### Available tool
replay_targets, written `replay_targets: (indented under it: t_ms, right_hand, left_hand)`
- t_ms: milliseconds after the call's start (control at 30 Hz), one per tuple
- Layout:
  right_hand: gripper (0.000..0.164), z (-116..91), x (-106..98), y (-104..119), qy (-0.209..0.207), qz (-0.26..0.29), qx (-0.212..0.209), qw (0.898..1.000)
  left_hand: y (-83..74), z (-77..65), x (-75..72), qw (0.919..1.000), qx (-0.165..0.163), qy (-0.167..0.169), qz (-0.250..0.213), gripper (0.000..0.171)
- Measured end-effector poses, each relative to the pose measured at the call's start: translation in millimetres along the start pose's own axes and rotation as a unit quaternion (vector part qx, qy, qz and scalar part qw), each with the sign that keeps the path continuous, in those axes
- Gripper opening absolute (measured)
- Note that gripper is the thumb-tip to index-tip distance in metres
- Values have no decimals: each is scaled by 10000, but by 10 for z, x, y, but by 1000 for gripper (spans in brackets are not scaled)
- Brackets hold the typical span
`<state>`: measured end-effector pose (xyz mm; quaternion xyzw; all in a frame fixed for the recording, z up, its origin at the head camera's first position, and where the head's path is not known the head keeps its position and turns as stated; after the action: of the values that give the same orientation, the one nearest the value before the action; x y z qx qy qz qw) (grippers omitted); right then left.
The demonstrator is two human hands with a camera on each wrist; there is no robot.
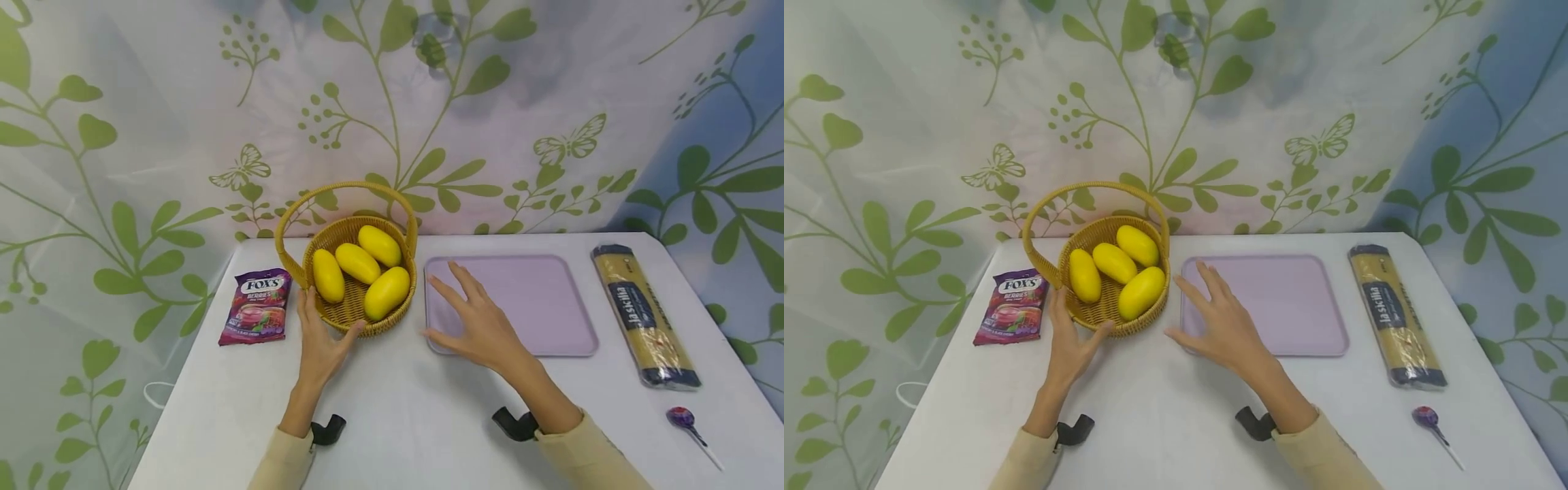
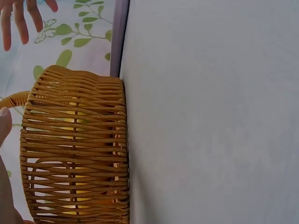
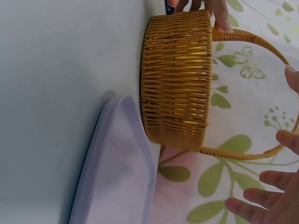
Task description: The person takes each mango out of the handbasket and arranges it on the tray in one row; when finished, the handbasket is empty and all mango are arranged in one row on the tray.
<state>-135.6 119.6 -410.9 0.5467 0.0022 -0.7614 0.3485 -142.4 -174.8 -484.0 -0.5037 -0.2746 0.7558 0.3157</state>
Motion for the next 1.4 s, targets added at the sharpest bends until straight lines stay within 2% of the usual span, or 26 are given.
replay_targets:
  t_ms: [133, 233, 400, 633, 800, 1100, 1400]
  right_hand:
    - [83, 174, 126, 19, 208, 308, -75, 9993]
    - [80, 334, 222, 35, 368, 642, -321, 9967]
    - [77, 661, 384, 71, 704, 1069, -753, 9889]
    - [73, 1095, 653, 81, 1457, 1164, -768, 9795]
    - [68, 1332, 816, 73, 1687, 1099, -806, 9762]
    - [61, 1612, 1068, 52, 1970, 984, -613, 9735]
    - [61, 1717, 1250, 32, 2333, 1021, -721, 9643]
  left_hand:
    - [58, 0, 34, 9997, -118, -29, -193, 116]
    - [102, -2, 56, 9990, -179, -99, -387, 116]
    - [159, -11, 92, 9970, -60, -344, -684, 114]
    - [235, -12, 133, 9943, 216, -601, -852, 111]
    - [241, -9, 144, 9944, 211, -613, -837, 110]
    - [266, -38, 160, 9946, 151, -635, -804, 108]
    - [275, -30, 159, 9954, 127, -616, -726, 108]
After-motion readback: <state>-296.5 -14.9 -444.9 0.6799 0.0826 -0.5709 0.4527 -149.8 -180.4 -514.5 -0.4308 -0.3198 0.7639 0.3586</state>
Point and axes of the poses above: each hand's wrist, its own z-axis towards the middle knuckle, its own x-axis out of the palm, y = z × x, the point moved 2 cm from there along z, towards the middle knuckle
